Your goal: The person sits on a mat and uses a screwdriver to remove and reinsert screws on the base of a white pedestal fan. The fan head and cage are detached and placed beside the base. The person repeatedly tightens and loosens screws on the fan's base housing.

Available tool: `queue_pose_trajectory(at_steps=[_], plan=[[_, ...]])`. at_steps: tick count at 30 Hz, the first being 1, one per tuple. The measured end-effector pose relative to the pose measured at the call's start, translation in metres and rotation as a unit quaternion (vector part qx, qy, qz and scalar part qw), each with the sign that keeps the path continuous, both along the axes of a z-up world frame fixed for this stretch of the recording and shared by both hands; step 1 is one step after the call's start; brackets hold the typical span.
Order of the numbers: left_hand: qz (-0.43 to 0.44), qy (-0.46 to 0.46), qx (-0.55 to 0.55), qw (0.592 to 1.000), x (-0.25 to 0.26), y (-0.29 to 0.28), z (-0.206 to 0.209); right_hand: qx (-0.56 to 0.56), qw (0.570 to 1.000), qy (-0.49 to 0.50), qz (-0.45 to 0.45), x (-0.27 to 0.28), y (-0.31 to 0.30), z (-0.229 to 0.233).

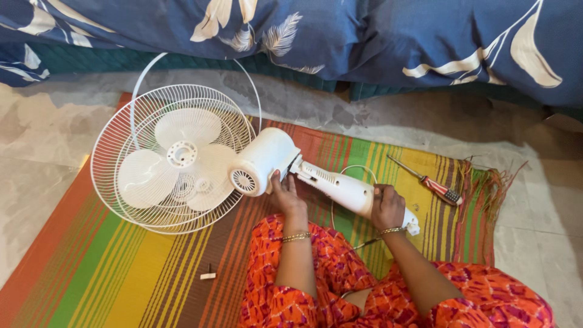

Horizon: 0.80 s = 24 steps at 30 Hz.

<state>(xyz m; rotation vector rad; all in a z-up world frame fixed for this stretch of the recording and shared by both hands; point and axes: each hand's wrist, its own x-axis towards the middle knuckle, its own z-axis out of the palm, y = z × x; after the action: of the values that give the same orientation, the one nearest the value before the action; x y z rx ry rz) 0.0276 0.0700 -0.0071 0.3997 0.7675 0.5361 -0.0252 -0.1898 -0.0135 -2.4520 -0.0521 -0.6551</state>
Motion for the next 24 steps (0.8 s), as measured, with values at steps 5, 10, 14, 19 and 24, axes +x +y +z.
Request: queue_pose_trajectory(at_steps=[5,10,14,19,24], plan=[[-0.011,0.026,-0.007,1.0,0.007,-0.003,-0.005,-0.006,0.999,0.041,-0.016,0.008,-0.005,-0.002],[-0.052,0.057,0.036,0.996,0.01,-0.007,-0.005,-0.032,0.998,0.054,-0.024,0.015,-0.012,-0.014],[-0.079,0.063,0.054,0.993,0.014,-0.016,-0.011,-0.038,0.994,0.093,-0.041,0.026,-0.021,-0.019],[-0.136,0.024,0.096,0.986,0.01,-0.037,-0.042,-0.026,0.992,0.114,-0.046,0.032,-0.026,-0.025],[-0.247,-0.015,0.29,0.924,-0.031,-0.125,-0.074,0.005,0.993,0.11,-0.038,0.033,-0.03,-0.027]])
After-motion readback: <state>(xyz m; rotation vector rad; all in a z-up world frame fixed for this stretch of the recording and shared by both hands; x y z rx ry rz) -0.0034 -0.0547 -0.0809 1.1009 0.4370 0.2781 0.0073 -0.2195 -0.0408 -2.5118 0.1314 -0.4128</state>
